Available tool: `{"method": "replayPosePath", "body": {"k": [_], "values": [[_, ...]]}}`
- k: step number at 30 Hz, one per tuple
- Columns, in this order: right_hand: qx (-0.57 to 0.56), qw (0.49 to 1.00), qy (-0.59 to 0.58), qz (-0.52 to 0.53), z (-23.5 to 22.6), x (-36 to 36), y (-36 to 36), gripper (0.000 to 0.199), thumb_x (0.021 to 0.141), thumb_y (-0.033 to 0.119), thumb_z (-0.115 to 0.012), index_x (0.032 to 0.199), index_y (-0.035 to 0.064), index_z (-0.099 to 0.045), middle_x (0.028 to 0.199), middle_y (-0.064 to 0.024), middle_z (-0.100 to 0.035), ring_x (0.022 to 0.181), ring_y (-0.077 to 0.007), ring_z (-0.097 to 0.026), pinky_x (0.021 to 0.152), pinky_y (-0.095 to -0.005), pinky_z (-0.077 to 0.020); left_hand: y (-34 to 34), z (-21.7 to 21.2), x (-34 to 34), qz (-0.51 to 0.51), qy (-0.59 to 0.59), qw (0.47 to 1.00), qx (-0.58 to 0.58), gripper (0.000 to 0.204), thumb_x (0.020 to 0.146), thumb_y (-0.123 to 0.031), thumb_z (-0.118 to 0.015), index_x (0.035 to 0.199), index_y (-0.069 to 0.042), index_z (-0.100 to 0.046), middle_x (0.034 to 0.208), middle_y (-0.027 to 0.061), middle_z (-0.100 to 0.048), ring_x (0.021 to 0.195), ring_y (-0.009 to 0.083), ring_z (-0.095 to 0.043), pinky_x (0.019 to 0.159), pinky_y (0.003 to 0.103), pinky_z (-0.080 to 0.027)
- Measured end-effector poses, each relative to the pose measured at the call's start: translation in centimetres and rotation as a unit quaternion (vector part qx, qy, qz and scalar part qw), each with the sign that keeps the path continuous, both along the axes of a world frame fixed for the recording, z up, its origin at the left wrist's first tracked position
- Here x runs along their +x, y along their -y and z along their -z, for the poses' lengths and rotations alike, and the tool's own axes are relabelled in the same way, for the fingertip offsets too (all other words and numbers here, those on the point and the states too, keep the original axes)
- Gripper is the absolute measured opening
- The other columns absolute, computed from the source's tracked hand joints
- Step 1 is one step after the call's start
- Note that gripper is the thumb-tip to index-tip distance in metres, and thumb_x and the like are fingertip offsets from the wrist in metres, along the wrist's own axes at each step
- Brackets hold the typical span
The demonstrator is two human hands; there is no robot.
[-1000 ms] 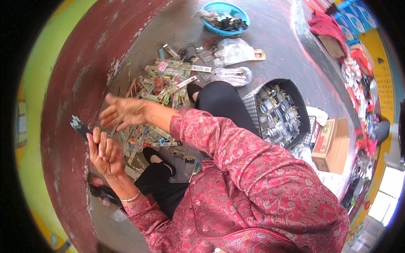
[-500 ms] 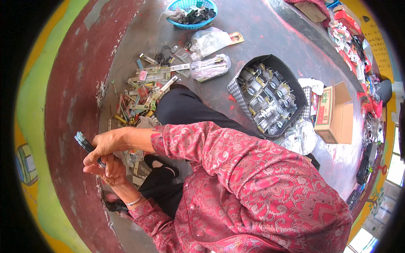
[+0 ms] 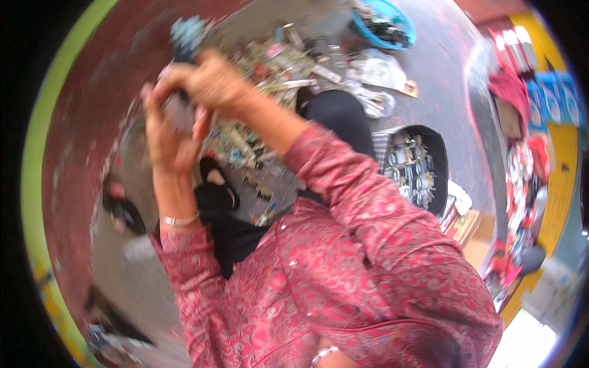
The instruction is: The person picks up several pens from a pile on the ground and wipes them with a cloth before placing them into a container.
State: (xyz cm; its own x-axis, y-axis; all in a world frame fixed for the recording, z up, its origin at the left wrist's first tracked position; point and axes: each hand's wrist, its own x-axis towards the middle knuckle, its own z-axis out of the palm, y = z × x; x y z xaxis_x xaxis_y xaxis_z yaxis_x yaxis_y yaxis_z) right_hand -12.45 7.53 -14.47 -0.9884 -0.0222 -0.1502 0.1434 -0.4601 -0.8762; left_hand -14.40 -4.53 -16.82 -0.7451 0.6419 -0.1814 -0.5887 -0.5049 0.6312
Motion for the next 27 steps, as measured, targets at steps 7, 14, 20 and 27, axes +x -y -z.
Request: {"method": "replayPosePath", "body": {"k": [7,14,20,27], "values": [[0.045,0.994,-0.098,0.033,2.0,-1.9,1.3,0.022,0.085,0.023,-0.053,0.083,0.0007,-0.057,0.065,-0.0052,-0.055,0.037,-0.014,-0.049,0.031,-0.0238,-0.0416,2.0,1.6,-1.5,0.11,-0.092,0.99,-0.01,0.068,0.086,-0.061,-0.025,0.088,0.001,-0.054,0.072,0.0125,-0.057,0.055,0.0166,-0.051,0.052,0.025,-0.043],[0.249,0.919,-0.287,0.102,-0.2,-0.7,2.1,0.019,0.083,0.016,-0.055,0.075,-0.0001,-0.057,0.058,0.0003,-0.053,0.055,-0.0112,-0.054,0.046,-0.027,-0.043,3.4,2.2,-1.8,-0.002,0.065,0.998,-0.002,0.059,0.089,-0.051,-0.033,0.095,0.003,-0.055,0.084,0.0111,-0.059,0.07,0.0207,-0.058,0.064,0.029,-0.051],[0.396,0.815,-0.372,0.202,2.1,-1.6,3.1,0.021,0.074,0.019,-0.06,0.07,-0.0011,-0.056,0.058,-0.0102,-0.056,0.049,-0.018,-0.051,0.045,-0.0305,-0.0403,2.6,3.1,-1.3,-0.015,-0.004,0.996,0.088,0.039,0.092,-0.04,-0.028,0.104,-0.009,-0.049,0.095,0.0042,-0.054,0.083,0.0142,-0.053,0.068,0.027,-0.044],[0.371,0.888,-0.229,0.148,3.6,-1.5,4.4,0.031,0.071,0.024,-0.061,0.055,0.0013,-0.049,0.046,-0.0123,-0.046,0.04,-0.0205,-0.045,0.042,-0.0339,-0.0368,2.1,2.2,0.0,-0.067,0.1,0.987,-0.104,0.045,0.087,-0.056,-0.027,0.091,-0.017,-0.051,0.074,-0.0041,-0.052,0.05,0.0089,-0.045,0.035,0.018,-0.031]]}}
